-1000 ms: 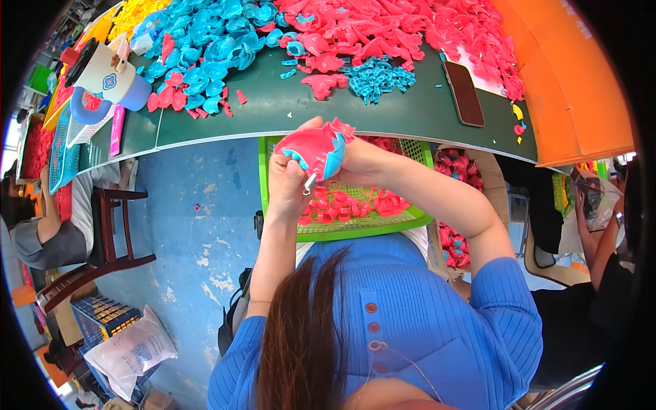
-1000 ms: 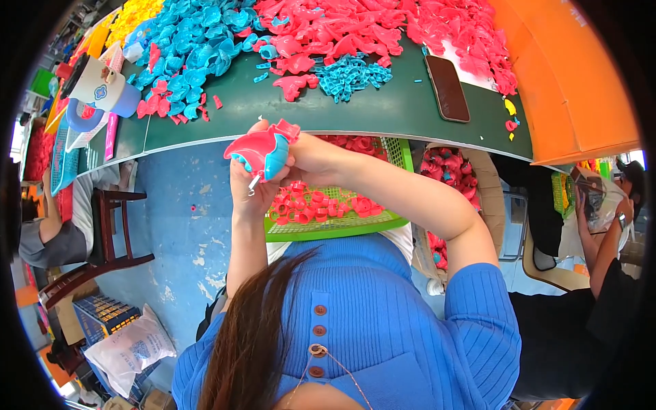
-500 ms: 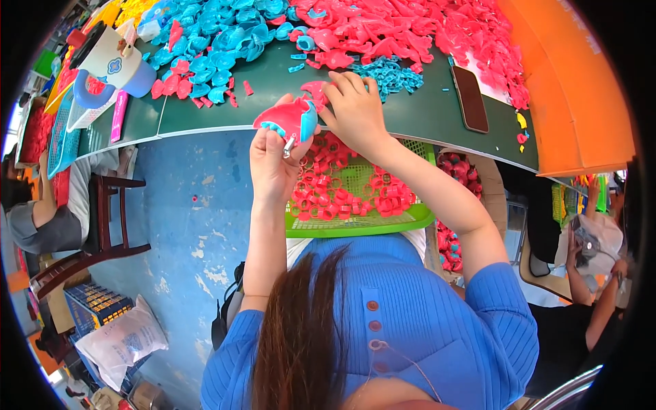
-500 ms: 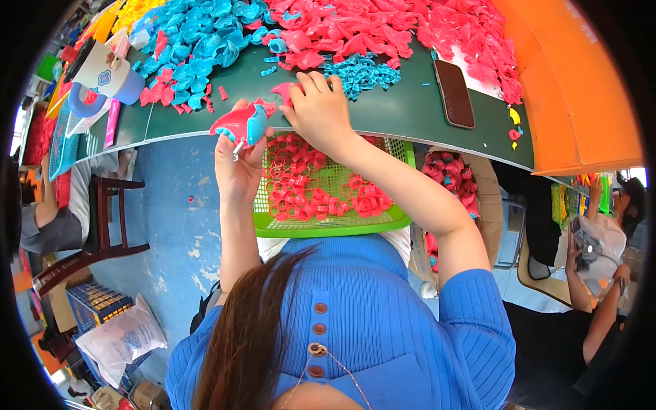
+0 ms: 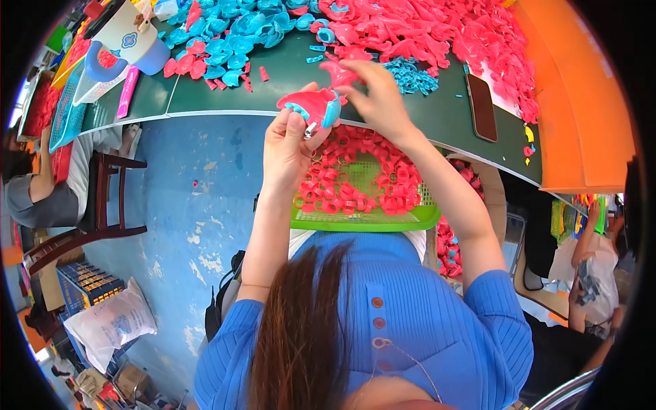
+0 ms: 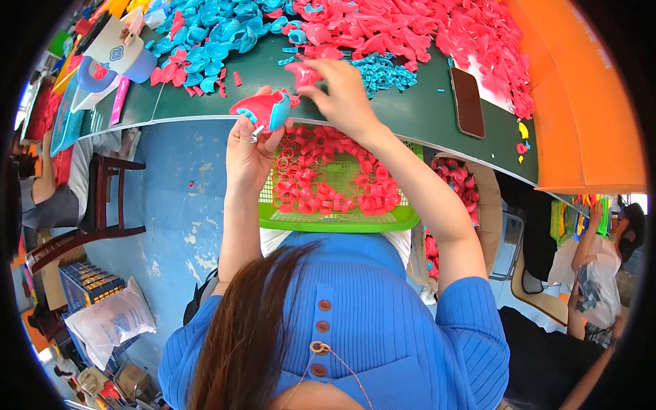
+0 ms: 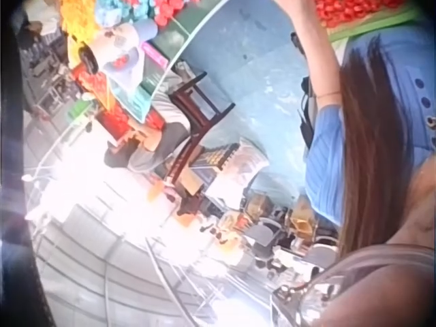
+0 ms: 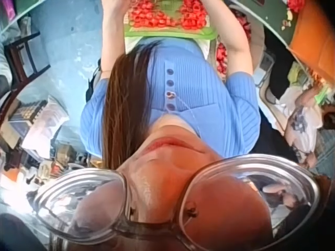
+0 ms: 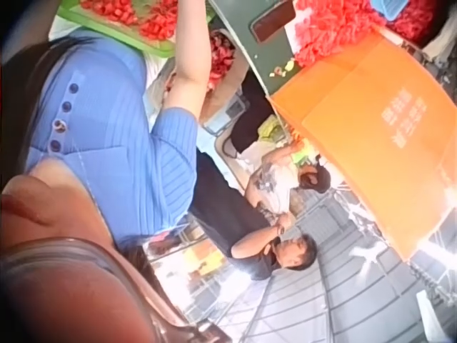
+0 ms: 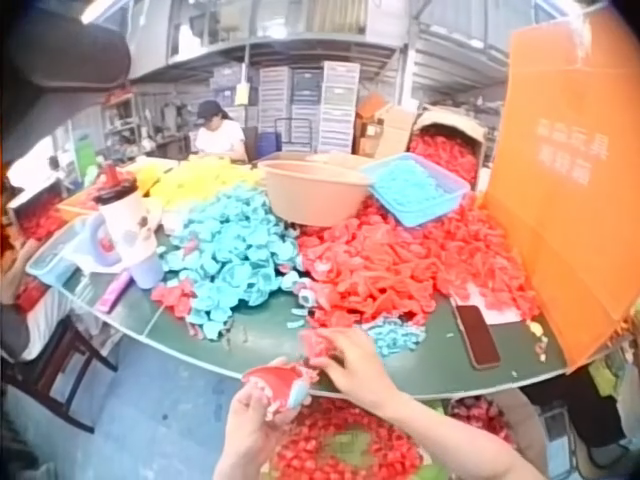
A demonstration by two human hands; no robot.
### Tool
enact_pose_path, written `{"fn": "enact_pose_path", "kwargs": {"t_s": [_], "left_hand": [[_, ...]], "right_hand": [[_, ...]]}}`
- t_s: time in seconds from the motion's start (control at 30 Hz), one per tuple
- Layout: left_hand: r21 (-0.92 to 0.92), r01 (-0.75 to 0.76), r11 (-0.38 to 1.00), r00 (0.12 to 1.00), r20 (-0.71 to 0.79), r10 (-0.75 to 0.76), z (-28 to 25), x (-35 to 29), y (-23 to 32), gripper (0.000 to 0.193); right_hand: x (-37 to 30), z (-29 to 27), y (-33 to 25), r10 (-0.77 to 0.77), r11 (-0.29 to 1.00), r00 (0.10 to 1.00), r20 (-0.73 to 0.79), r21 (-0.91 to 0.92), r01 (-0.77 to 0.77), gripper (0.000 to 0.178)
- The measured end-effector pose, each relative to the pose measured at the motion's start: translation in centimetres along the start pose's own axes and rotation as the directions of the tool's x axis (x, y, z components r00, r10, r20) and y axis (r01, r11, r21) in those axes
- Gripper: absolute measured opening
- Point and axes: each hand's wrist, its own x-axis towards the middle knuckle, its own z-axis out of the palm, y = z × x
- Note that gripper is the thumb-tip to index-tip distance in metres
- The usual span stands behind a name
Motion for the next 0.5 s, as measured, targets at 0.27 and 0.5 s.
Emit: {"fn": "enact_pose_path", "kwargs": {"t_s": [0.27,0.5], "left_hand": [[0.062,0.076,0.995,0.996,-0.048,-0.073,-0.2,-0.5,-0.4,0.029],[0.069,0.096,0.993,0.995,-0.044,-0.093,0.5,-0.5,-0.4,0.028]], "right_hand": [[0.9,-6.4,-7.2,-0.001,0.877,0.948,0.319,0.457,-0.152,0.043],[0.1,-6.0,-6.7,0.031,0.887,0.931,0.363,0.420,-0.193,0.043]]}}
